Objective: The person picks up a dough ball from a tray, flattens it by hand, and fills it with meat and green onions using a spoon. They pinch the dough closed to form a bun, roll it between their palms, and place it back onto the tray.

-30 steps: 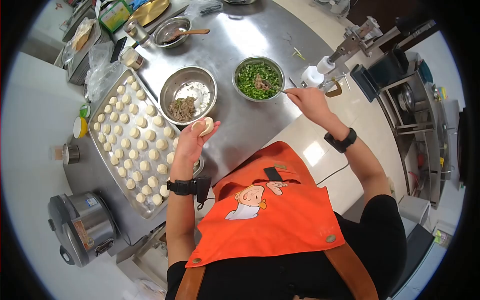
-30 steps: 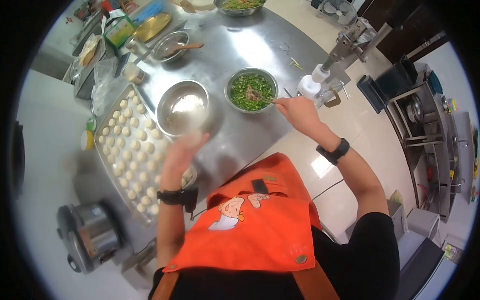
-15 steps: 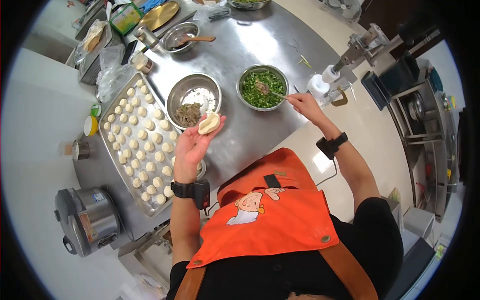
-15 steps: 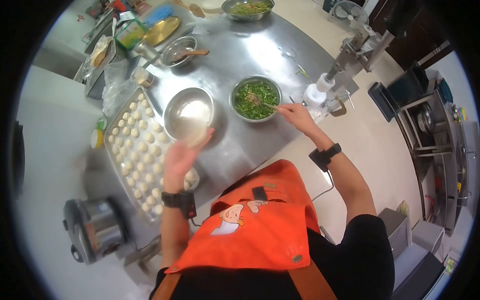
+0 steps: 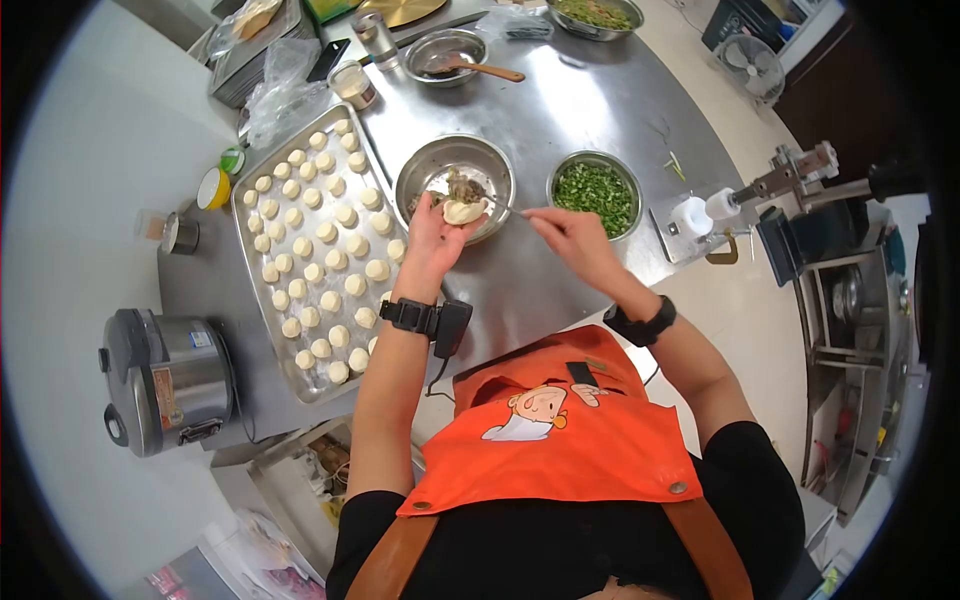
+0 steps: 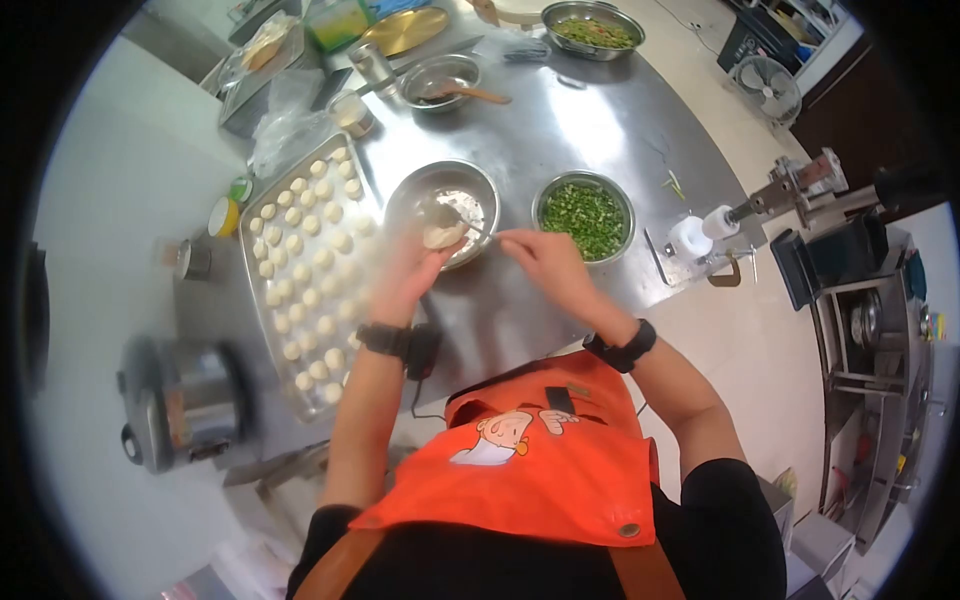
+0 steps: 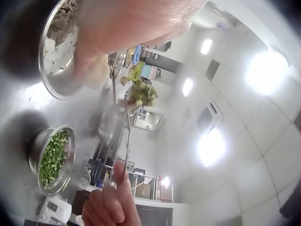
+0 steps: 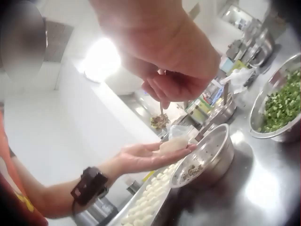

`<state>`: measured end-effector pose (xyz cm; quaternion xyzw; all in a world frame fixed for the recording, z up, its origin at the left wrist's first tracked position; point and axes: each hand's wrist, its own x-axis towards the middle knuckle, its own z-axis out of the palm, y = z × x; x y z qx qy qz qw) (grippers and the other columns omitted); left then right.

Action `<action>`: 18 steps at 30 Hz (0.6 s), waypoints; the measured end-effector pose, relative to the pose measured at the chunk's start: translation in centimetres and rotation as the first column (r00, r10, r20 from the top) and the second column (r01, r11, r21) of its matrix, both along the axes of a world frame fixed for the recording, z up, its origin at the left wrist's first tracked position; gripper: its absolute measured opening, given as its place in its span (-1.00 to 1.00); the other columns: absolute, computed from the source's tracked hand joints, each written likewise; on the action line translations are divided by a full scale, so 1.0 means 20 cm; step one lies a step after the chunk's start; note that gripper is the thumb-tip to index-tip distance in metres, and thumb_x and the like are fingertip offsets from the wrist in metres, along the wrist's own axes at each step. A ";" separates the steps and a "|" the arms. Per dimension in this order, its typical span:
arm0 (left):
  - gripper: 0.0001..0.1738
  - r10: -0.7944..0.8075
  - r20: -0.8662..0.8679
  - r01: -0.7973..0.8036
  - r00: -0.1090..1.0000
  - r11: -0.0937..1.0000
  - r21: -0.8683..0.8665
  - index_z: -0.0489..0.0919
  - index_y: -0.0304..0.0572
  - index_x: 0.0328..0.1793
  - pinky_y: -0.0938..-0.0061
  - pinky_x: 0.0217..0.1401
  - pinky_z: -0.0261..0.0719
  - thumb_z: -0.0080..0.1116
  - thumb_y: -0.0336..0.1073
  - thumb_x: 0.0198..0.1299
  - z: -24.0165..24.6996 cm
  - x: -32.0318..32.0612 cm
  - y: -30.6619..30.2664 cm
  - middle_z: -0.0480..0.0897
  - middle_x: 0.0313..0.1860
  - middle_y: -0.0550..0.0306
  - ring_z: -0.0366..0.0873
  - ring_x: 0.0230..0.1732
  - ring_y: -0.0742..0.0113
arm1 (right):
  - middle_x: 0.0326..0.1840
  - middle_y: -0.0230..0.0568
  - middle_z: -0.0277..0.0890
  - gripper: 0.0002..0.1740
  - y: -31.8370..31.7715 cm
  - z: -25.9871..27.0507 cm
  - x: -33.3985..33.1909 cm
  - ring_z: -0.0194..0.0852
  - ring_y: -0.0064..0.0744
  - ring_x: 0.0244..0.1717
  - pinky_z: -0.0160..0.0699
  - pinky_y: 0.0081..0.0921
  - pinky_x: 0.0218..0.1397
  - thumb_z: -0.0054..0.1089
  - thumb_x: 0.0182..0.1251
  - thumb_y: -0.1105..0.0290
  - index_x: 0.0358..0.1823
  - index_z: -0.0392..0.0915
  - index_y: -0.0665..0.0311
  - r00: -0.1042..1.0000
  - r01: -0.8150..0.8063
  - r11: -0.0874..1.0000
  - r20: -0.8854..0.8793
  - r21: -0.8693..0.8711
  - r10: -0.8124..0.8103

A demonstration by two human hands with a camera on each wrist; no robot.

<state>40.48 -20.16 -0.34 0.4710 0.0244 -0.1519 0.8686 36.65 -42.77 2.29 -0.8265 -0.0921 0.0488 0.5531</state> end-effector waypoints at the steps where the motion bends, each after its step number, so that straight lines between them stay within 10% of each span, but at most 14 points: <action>1: -0.35 0.008 -0.037 -0.009 0.999 0.999 -0.041 0.18 -0.53 0.33 -0.03 0.44 0.26 -0.52 0.02 0.50 0.00 0.01 0.02 0.29 0.34 -0.29 0.26 0.36 -0.13 | -0.67 -0.45 0.23 -0.69 0.04 -0.02 -0.01 0.21 -0.69 -0.62 0.24 -0.57 -0.59 0.09 0.35 0.36 0.06 0.59 0.29 0.993 0.005 0.995 0.116 -0.096 0.007; 4: -0.38 0.132 -0.340 -0.225 0.931 0.942 -0.251 0.13 -0.50 0.38 -0.05 0.46 0.23 -0.51 -0.03 0.51 0.22 -0.01 -0.01 0.24 0.39 -0.25 0.20 0.40 -0.12 | -0.62 -0.33 0.30 -0.60 0.08 -0.12 -0.06 0.37 -0.49 -0.60 0.35 -0.43 -0.58 0.11 0.21 0.45 0.11 0.54 0.20 0.749 0.112 0.717 0.532 -0.688 0.394; 6: -0.46 0.017 0.051 -0.023 0.999 0.994 0.110 0.16 -0.50 0.35 -0.01 0.45 0.27 -0.40 -0.12 0.50 -0.01 0.03 0.09 0.28 0.36 -0.24 0.24 0.38 -0.10 | -0.59 -0.33 0.32 -0.54 0.11 -0.12 -0.09 0.42 -0.41 -0.57 0.37 -0.39 -0.58 0.10 0.14 0.48 0.14 0.51 0.14 0.741 0.140 0.685 0.535 -0.715 0.406; 10: -0.62 -0.219 0.219 0.040 0.951 0.789 0.614 0.27 -0.52 0.24 0.08 0.40 0.37 -0.22 -0.34 0.44 -0.07 0.06 0.18 0.39 0.24 -0.22 0.36 0.28 -0.05 | -0.59 -0.34 0.36 -0.58 0.14 -0.12 -0.11 0.44 -0.39 -0.57 0.38 -0.38 -0.58 0.10 0.17 0.48 0.11 0.52 0.13 0.744 0.182 0.668 0.545 -0.722 0.387; 13: -0.70 -0.192 0.257 -0.020 0.947 0.763 0.646 0.34 -0.53 0.16 0.16 0.36 0.43 -0.18 -0.44 0.40 -0.13 0.07 0.23 0.45 0.15 -0.22 0.45 0.19 -0.04 | -0.62 -0.29 0.39 -0.66 0.16 -0.16 -0.08 0.40 -0.45 -0.63 0.35 -0.43 -0.59 0.13 0.26 0.42 0.08 0.56 0.19 0.748 0.188 0.801 0.611 -0.569 0.258; 18: -0.65 -0.088 0.185 0.012 0.979 0.927 0.374 0.33 -0.57 0.19 0.17 0.35 0.45 -0.24 -0.42 0.40 -0.25 0.11 0.32 0.45 0.16 -0.29 0.46 0.19 -0.09 | -0.70 -0.48 0.31 -0.69 0.18 -0.04 0.00 0.22 -0.63 -0.69 0.20 -0.60 -0.63 0.10 0.39 0.28 0.04 0.60 0.28 0.995 0.067 0.995 -0.072 0.070 -0.062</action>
